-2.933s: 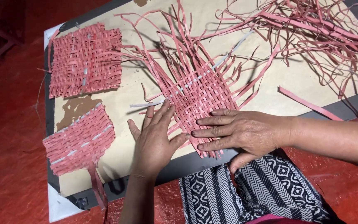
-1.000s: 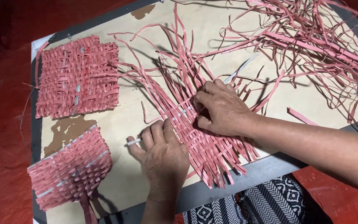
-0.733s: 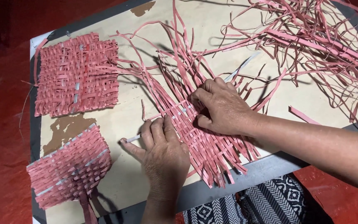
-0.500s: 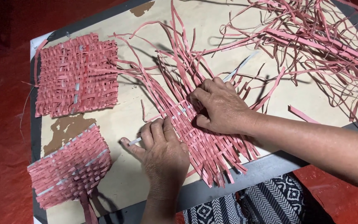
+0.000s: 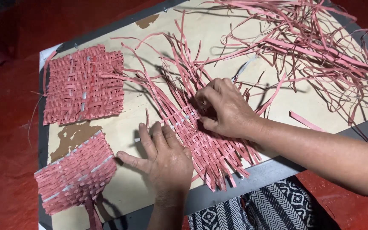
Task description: A person is weaving pink plastic strips together on a board to create a mat.
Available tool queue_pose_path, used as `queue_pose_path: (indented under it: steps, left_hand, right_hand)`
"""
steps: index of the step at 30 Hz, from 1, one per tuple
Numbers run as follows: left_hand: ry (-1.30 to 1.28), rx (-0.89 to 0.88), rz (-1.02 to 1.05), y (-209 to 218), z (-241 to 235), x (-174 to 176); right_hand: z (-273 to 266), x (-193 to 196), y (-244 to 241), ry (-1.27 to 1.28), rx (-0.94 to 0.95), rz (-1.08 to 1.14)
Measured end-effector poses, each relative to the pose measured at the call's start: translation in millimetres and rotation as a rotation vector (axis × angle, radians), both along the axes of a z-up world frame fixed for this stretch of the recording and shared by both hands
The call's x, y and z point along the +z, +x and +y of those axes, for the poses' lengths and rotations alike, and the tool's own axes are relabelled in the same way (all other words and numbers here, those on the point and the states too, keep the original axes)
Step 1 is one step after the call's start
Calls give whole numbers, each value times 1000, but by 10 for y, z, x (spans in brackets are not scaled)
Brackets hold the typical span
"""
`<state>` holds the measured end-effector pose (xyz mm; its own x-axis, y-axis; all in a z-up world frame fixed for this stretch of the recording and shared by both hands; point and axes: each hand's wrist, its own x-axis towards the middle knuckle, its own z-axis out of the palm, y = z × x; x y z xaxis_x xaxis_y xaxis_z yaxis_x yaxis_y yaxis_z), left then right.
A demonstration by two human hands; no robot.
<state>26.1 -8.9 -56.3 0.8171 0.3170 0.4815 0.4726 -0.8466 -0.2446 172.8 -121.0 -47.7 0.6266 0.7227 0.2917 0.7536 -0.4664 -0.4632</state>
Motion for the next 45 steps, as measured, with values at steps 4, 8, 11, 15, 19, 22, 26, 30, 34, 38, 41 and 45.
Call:
queue_pose_path:
  steps: [4,8,11,15,19,22,26,30,34,38,41,45]
  left_hand:
    - [116,-79,-142,84,-97,207]
    - [-113,-273,-218,306,-36,47]
    - [-263,-200,-173,353,21,-69]
    - [-285,-119,-123,321,9,-71]
    - [-375,-71,30,342,39,-15]
    - [-437,-8,135,352,31,76]
    - [-502,14,222,355,27,155]
    - [-564,32,335,361,4,255]
    - [-592,30,367,376,8,276]
    - [-603,43,388,374,16,269]
    - [-595,44,383,379,3,284]
    - [-571,47,340,378,-9,294]
  right_hand:
    - [-29,-18,110,203,1,-180]
    - [-22,-138,154,11,43,-156]
    - [-5,-87,123,-16,45,-179]
    - [4,-36,58,-62,67,-238]
    - [18,-68,83,-125,96,-284]
    - [32,-84,94,-159,108,-293]
    - [43,-104,113,-160,104,-288]
    - [49,-123,125,-183,97,-278]
    - [55,-186,158,-180,100,-278]
    - [56,-195,162,-154,119,-295]
    - [44,-158,144,-130,126,-289]
    - [39,-142,131,-88,124,-262]
